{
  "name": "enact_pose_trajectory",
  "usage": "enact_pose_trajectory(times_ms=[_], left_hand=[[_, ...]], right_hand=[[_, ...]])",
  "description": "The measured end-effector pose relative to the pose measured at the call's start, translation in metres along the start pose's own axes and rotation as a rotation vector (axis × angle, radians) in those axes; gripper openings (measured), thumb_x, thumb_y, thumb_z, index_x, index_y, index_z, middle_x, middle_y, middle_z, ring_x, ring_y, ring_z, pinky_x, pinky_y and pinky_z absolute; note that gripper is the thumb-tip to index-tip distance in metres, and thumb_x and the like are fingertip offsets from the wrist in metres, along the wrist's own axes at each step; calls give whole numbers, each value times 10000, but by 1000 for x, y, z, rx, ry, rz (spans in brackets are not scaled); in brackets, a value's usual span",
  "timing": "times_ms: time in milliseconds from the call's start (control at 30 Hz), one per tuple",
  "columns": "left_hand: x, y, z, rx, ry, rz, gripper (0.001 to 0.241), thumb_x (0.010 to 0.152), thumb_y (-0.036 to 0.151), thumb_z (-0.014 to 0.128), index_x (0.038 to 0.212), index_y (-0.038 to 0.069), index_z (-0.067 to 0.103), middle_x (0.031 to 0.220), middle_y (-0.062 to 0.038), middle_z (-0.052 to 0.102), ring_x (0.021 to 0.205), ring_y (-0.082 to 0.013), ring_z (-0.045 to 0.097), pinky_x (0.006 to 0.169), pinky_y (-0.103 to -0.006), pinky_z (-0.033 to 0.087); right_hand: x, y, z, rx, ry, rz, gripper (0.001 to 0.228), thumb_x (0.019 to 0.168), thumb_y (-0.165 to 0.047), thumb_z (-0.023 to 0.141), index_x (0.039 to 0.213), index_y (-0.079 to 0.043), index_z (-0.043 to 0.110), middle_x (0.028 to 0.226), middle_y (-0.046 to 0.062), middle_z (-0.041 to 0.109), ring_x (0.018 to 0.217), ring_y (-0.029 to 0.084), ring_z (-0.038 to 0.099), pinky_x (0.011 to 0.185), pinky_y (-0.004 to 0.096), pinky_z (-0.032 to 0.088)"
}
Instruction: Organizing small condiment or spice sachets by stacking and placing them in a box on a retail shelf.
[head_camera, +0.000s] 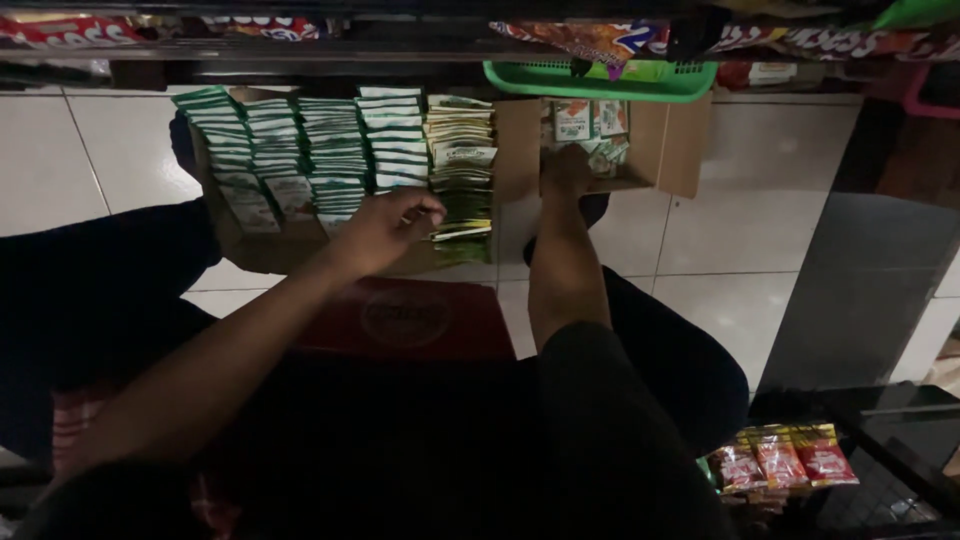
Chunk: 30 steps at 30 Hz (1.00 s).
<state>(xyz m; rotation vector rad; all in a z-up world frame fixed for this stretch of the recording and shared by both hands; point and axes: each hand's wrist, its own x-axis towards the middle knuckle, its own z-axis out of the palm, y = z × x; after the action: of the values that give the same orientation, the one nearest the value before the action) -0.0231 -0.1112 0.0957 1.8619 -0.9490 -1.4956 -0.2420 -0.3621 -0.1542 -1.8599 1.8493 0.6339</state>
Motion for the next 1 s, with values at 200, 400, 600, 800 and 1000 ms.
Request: enact_pose_trajectory(times_ms=[200, 400, 600, 800, 1000], left_hand=[[-3, 0, 3, -28, 6, 68, 291, 1007, 326, 610, 1178, 101, 682, 1133, -97, 757, 987, -223, 753, 878, -374, 595], [-9, 10, 2, 24, 6, 106, 290, 1012, 308, 606, 1191, 92, 683, 1158, -115, 737, 995, -242, 732, 860, -382, 578], [-22, 21, -4, 18, 5, 168, 285, 1026, 305, 601, 1201, 98, 686, 1150, -100, 750, 1022, -234, 728, 882, -378, 560], [-46, 27, -13, -85, 56, 270, 285, 1024, 305, 613, 1187, 81, 678, 1113, -87, 750, 987, -214, 740, 858, -355, 586], [-80, 37, -22, -41, 151, 460, 315, 1011, 280, 652, 1231, 53, 658, 1137, -109, 734, 977, -241, 719, 837, -379, 573]], right_hand=[[20, 9, 21, -419, -207, -161, 400, 881, -271, 769, 1235, -87, 737, 1294, 141, 707, 1175, 309, 700, 911, 487, 611], [49, 38, 50, -282, -9, -221, 392, 1068, -366, 615, 1268, -38, 691, 1309, 220, 657, 1192, 375, 652, 985, 602, 483], [-2, 33, -46, -217, -99, -228, 519, 886, -292, 745, 1291, 0, 606, 1247, 234, 634, 1073, 383, 658, 848, 507, 561], [-154, -21, -226, -209, -198, -276, 522, 837, -291, 788, 1279, -50, 650, 1136, 182, 722, 955, 299, 722, 828, 452, 587], [-175, -8, -261, -245, -334, -366, 563, 838, -325, 817, 1313, -74, 650, 1105, 168, 747, 952, 279, 724, 845, 438, 580]])
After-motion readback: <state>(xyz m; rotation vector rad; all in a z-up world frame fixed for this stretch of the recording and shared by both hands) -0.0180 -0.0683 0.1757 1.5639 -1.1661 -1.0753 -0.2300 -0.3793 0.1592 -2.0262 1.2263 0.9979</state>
